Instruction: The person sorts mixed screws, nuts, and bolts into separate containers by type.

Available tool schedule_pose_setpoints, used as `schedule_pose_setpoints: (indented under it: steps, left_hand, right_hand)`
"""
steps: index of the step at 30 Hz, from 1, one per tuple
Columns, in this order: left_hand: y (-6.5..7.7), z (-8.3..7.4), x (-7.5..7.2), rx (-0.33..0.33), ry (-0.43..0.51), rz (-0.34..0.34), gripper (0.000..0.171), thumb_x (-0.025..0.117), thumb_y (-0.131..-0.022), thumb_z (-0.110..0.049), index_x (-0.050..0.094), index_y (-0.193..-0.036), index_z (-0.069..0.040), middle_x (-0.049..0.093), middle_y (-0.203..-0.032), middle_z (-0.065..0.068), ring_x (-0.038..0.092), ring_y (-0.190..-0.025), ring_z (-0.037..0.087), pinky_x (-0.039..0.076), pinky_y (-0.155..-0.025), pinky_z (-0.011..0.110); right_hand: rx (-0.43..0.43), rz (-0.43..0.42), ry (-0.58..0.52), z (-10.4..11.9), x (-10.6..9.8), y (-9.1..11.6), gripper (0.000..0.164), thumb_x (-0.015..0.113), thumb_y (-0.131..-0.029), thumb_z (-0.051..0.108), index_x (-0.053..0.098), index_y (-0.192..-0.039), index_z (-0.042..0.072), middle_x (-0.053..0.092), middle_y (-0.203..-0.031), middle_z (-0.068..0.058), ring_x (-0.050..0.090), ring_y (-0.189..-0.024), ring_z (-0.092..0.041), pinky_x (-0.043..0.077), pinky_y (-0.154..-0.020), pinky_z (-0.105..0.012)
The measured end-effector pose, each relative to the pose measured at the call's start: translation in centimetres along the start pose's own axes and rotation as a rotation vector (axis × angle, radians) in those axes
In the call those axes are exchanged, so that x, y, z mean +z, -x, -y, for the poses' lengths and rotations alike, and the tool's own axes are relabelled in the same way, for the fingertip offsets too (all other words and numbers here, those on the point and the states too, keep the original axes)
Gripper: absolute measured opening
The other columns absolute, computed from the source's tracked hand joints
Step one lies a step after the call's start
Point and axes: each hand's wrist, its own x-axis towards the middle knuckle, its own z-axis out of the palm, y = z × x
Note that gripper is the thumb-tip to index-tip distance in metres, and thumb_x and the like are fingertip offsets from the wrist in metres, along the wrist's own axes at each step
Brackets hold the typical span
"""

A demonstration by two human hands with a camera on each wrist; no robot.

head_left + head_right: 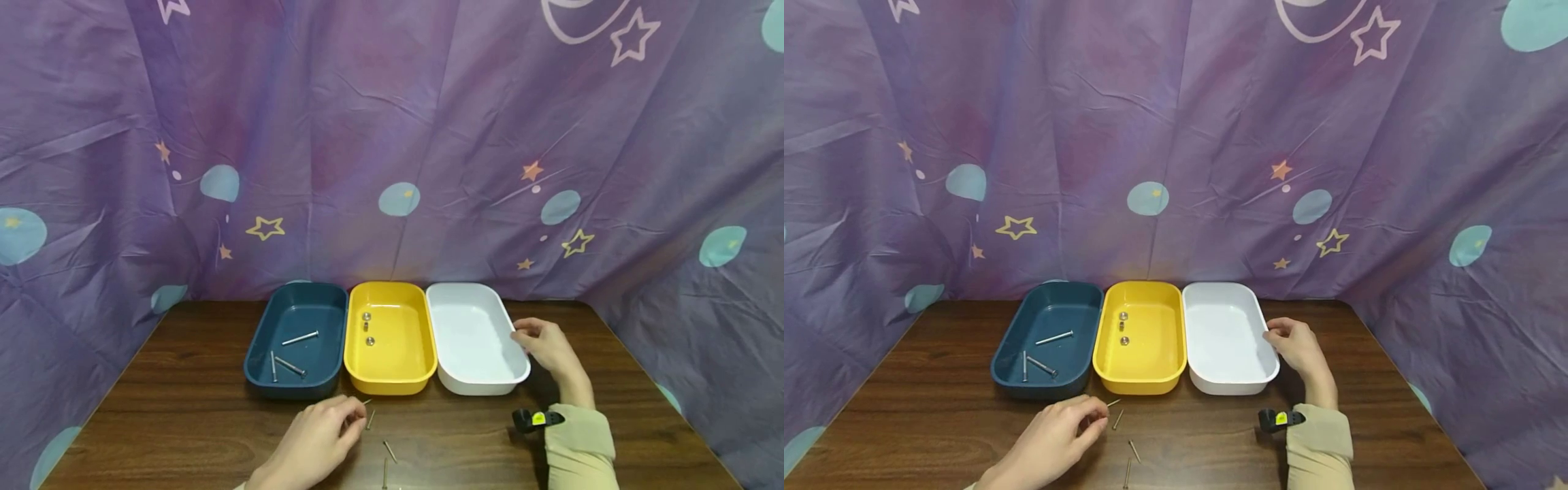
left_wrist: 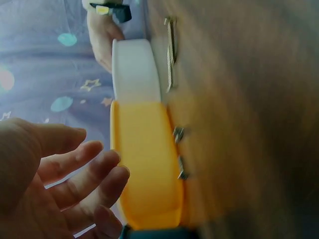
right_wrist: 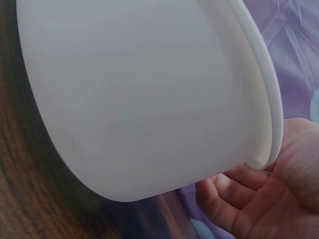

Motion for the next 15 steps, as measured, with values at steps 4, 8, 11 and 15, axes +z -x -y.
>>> schedule_pose_setpoints:
  steps: [4, 8, 11, 15]
  left_hand:
    - [0.5, 0.0, 0.9, -0.017, 0.052, 0.104, 0.003, 0.069, -0.09, -0.021, 0.067, -0.088, -0.019, 0.054, -0.077, -0.02, 0.051, -0.068, -0.002, 0.045, -0.059, 0.025]
    - [0.6, -0.3, 1.6, -0.035, 0.04, 0.182, 0.007, 0.072, -0.088, -0.024, 0.067, -0.089, -0.02, 0.055, -0.077, -0.019, 0.052, -0.069, -0.001, 0.046, -0.06, 0.027]
    - [0.6, -0.8, 1.9, -0.086, 0.037, 0.256, 0.01, 0.073, -0.087, -0.028, 0.066, -0.088, -0.021, 0.053, -0.075, -0.019, 0.05, -0.067, -0.001, 0.043, -0.057, 0.028]
    - [0.3, -1.3, 2.4, -0.16, 0.03, 0.348, 0.013, 0.074, -0.085, -0.032, 0.064, -0.083, -0.024, 0.05, -0.072, -0.018, 0.047, -0.064, 0.0, 0.039, -0.055, 0.028]
  right_hand:
    - [0.012, 0.01, 0.004, 0.0, 0.0, 0.1, 0.032, 0.064, -0.091, 0.007, 0.059, -0.116, -0.013, 0.063, -0.091, -0.013, 0.056, -0.071, -0.015, 0.047, -0.06, -0.028]
    - [-0.001, 0.001, -0.007, 0.1, -0.1, 0.0, 0.032, 0.064, -0.09, 0.006, 0.059, -0.115, -0.013, 0.063, -0.091, -0.014, 0.056, -0.071, -0.015, 0.047, -0.06, -0.026]
    - [-0.01, -0.001, -0.016, 0.2, -0.1, 0.1, 0.032, 0.064, -0.09, 0.005, 0.059, -0.115, -0.014, 0.063, -0.09, -0.013, 0.056, -0.07, -0.014, 0.046, -0.059, -0.026]
    - [-0.005, 0.001, -0.017, 0.1, -0.1, 0.1, 0.032, 0.064, -0.09, 0.005, 0.059, -0.115, -0.014, 0.063, -0.089, -0.012, 0.056, -0.069, -0.013, 0.047, -0.059, -0.026]
